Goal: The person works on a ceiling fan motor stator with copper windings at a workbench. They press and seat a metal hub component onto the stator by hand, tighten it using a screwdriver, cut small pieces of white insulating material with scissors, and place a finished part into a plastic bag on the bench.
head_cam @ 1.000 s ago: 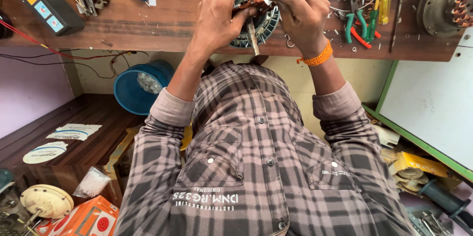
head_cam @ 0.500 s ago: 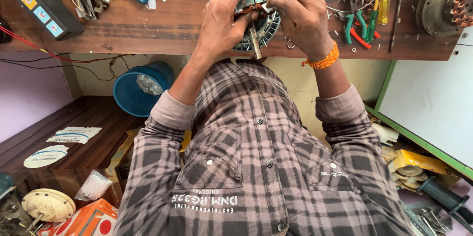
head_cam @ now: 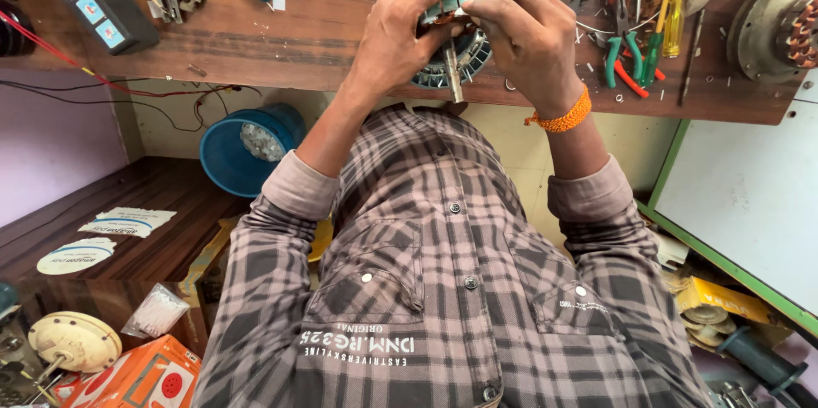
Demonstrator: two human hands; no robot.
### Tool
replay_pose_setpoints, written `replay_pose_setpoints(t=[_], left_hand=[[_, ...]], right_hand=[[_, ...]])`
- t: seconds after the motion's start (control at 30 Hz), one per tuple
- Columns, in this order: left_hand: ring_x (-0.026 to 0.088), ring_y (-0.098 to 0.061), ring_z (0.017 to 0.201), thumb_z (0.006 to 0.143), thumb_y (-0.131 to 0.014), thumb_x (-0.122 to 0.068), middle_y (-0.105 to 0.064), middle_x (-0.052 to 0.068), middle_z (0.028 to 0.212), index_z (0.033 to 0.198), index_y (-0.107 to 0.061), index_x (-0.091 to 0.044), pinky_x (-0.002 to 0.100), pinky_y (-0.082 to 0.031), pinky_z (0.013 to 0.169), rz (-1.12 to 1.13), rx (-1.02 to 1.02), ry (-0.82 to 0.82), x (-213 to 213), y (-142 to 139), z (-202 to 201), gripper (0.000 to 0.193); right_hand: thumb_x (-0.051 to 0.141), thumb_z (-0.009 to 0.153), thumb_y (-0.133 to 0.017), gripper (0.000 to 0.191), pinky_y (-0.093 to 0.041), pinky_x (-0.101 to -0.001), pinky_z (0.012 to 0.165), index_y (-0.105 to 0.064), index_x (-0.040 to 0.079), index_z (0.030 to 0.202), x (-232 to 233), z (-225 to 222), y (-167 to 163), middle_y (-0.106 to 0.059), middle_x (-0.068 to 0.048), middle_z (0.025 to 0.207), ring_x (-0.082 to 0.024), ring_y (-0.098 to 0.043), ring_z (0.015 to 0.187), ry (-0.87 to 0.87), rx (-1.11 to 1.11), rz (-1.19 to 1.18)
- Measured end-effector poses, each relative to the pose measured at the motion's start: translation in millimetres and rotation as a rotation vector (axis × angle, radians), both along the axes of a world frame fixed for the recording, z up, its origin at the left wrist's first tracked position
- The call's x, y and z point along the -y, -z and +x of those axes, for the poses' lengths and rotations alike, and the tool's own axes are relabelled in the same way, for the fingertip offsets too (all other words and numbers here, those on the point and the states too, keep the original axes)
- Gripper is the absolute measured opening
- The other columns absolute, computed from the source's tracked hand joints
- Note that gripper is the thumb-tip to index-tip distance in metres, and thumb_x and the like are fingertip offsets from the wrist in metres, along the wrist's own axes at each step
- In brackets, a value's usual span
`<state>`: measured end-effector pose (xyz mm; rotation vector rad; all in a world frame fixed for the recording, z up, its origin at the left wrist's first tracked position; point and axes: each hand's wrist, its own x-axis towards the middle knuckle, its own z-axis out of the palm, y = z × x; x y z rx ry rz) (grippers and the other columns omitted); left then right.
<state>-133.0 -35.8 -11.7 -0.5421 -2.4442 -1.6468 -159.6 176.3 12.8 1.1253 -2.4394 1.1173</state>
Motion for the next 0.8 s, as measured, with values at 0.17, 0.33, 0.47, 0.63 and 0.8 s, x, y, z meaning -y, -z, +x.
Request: replay_pose_setpoints(t=[0.17,0.33,0.47,0.63,0.8], left_hand=[[0.02,-0.074,0.106,0.091,-0.075,-0.015,-0.074,0.008,0.115,0.146,-0.049,-0.013,0.033,-0.058,0.097,0.223,0.346,0.123,18,-3,1,0.06],[0.022,-0.074,0.113,0.101,-0.072,-0.01,-0.075,0.012,0.123,0.141,-0.062,-0.008,0.036,-0.057,0.102,0.133,0.293,0.171,19,4,-3,0.042],[0.028,-0.075,0.11,0.097,-0.072,-0.008,-0.076,0.012,0.119,0.134,-0.065,-0.007,0.038,-0.057,0.098,0.06,0.303,0.141,13,4,-7,0.038],[0.035,-0.071,0.102,0.09,-0.076,-0.013,-0.076,0.01,0.11,0.126,-0.07,-0.018,0.044,-0.057,0.083,-0.167,0.327,0.013,5,-9,-4,0.037],[0.037,-0.07,0.101,0.093,-0.075,-0.015,-0.075,0.009,0.111,0.128,-0.066,-0.019,0.048,-0.054,0.077,-0.212,0.237,-0.004,5,-17,2,0.036]], right_hand=[[-0.001,0.099,-0.085,0.018,-0.058,-0.035,0.076,-0.073,0.003,0.111,-2,9,2,-0.071,-0.01,0.1,-0.025,-0.072,0.089,0.036,0.038,-0.047],[0.0,0.099,-0.085,0.015,-0.057,-0.0339,0.075,-0.074,0.004,0.107,-5,9,3,-0.072,-0.01,0.1,-0.024,-0.073,0.089,0.033,0.066,-0.053],[-0.002,0.098,-0.084,0.015,-0.058,-0.0334,0.076,-0.075,0.005,0.108,-7,11,1,-0.072,-0.008,0.101,-0.023,-0.073,0.091,0.035,0.081,-0.008],[-0.003,0.097,-0.083,0.017,-0.058,-0.0335,0.077,-0.076,0.006,0.111,-5,13,-3,-0.072,-0.008,0.103,-0.023,-0.073,0.092,0.06,0.078,0.028],[-0.007,0.096,-0.079,0.022,-0.058,-0.0344,0.079,-0.075,0.005,0.114,-3,16,-9,-0.071,-0.008,0.105,-0.024,-0.071,0.095,0.042,0.022,0.106]])
